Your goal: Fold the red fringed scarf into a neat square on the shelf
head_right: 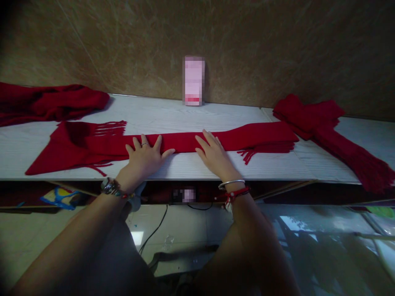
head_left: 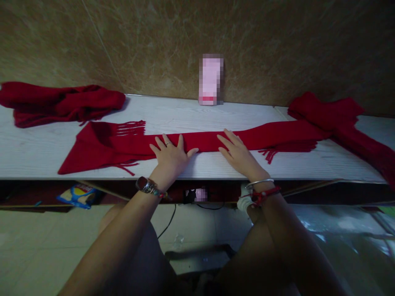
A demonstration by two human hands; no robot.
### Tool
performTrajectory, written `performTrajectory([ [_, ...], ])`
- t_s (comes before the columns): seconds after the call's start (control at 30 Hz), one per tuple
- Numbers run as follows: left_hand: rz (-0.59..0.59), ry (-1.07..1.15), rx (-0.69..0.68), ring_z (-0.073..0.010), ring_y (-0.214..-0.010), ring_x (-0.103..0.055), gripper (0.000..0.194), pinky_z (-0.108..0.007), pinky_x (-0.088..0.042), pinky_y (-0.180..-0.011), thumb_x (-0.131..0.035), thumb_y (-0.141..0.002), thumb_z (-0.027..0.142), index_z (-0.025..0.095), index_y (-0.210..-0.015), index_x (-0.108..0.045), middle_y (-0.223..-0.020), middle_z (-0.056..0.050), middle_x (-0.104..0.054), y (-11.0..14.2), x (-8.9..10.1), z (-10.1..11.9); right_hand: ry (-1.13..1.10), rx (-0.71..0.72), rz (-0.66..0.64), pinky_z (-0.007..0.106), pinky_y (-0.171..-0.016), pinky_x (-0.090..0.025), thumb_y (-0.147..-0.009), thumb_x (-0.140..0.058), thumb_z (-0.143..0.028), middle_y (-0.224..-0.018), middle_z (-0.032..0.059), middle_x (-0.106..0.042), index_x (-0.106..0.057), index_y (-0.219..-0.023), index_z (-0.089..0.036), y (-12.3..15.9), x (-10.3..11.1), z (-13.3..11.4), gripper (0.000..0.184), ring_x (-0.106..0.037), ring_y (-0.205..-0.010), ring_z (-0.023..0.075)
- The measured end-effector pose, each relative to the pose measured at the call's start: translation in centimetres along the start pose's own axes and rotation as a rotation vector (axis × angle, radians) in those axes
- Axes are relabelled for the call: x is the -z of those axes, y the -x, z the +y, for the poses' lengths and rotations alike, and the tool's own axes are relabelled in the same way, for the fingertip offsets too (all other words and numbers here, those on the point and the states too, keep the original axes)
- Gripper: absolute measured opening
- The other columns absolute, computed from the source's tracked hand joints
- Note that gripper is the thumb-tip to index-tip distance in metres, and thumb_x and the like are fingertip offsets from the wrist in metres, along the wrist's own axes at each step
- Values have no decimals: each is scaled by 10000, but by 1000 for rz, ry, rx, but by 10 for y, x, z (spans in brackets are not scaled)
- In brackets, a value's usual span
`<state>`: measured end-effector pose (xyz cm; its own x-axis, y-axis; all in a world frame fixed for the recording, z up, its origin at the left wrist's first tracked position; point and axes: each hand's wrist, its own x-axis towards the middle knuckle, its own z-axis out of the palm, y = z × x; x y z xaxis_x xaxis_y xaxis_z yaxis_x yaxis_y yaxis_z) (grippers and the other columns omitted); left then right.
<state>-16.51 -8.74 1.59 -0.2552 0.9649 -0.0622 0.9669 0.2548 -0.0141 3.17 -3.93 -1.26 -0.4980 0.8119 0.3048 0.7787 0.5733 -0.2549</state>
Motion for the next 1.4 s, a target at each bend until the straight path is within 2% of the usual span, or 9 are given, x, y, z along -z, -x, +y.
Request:
performTrajectory([
  [0.1,54,3,-9,-452,-1367,-140,774,-599,-211,-1056,-234,-872,658,140,-1445,-283,-1504,-214,-225,1,0,1,-24,60,-107,485,-1123,-229,-923,-364,-323,-1459,95,-395,-462,-1353,-180,-5,-5,-4,463,-294,-1367,234],
  [0.2,39,14,-154,-420,-1388,-71,722,-601,-176,-1072,-215,-893,628,177,-1455,-255,-1537,-162,-148,-2,-1,-2,-33,52,-155,460,-1129,-223,-928,-357,-318,-1436,109,-426,-466,-1347,-152,-5,-4,-3,464,-316,-1357,213],
  [0.3,-71,28,-278,-443,-1379,-60,703,-661,-177,-1040,-222,-881,652,271,-1470,-171,-1555,-103,-91,-5,-2,-8,-28,14,-137,455,-1127,-226,-930,-344,-317,-1435,111,-425,-470,-1344,-151,-1,-1,4,463,-321,-1354,208],
  [0.53,-131,13,-270,-490,-1357,-61,676,-719,-197,-990,-256,-877,649,330,-1464,-150,-1560,-82,-56,-6,-3,-19,31,-135,-71,510,-1096,-267,-920,-345,-303,-1414,134,-448,-489,-1326,-148,15,6,36,459,-367,-1327,255],
  [0.67,-56,56,-288,-470,-1365,-88,628,-710,-207,-993,-239,-908,601,290,-1454,-242,-1552,-117,-109,-4,-1,-18,44,-127,-48,488,-1100,-272,-912,-366,-297,-1417,156,-439,-499,-1315,-114,15,9,34,463,-360,-1331,263],
  [0.83,90,74,-498,-325,-1401,-143,518,-580,-204,-1081,-234,-966,452,233,-1428,-317,-1542,-83,-186,-8,1,-9,6,-7,-42,488,-1116,-239,-919,-369,-308,-1458,107,-392,-434,-1371,-166,0,1,1,479,-291,-1367,238],
  [0.97,-4,67,-466,-312,-1403,-145,537,-596,-197,-1079,-215,-967,448,208,-1444,-274,-1533,-83,-211,-14,-5,-3,23,-38,-108,496,-1114,-232,-930,-351,-311,-1472,109,-366,-410,-1386,-159,-14,-9,-24,485,-272,-1374,248],
  [1.1,-54,50,-436,-337,-1405,-95,548,-620,-168,-1076,-210,-960,463,250,-1464,-205,-1546,-52,-160,-16,-7,-2,70,-112,-158,490,-1113,-225,-934,-332,-279,-1473,117,-361,-410,-1386,-146,-17,-6,-29,477,-285,-1369,243],
  [1.4,-158,51,-331,-386,-1396,-51,534,-675,-158,-1044,-141,-949,475,331,-1462,-167,-1560,-12,-77,-13,3,-13,173,-326,-37,495,-1085,-288,-904,-322,-188,-1415,173,-432,-471,-1333,-80,10,11,31,467,-368,-1324,269],
])
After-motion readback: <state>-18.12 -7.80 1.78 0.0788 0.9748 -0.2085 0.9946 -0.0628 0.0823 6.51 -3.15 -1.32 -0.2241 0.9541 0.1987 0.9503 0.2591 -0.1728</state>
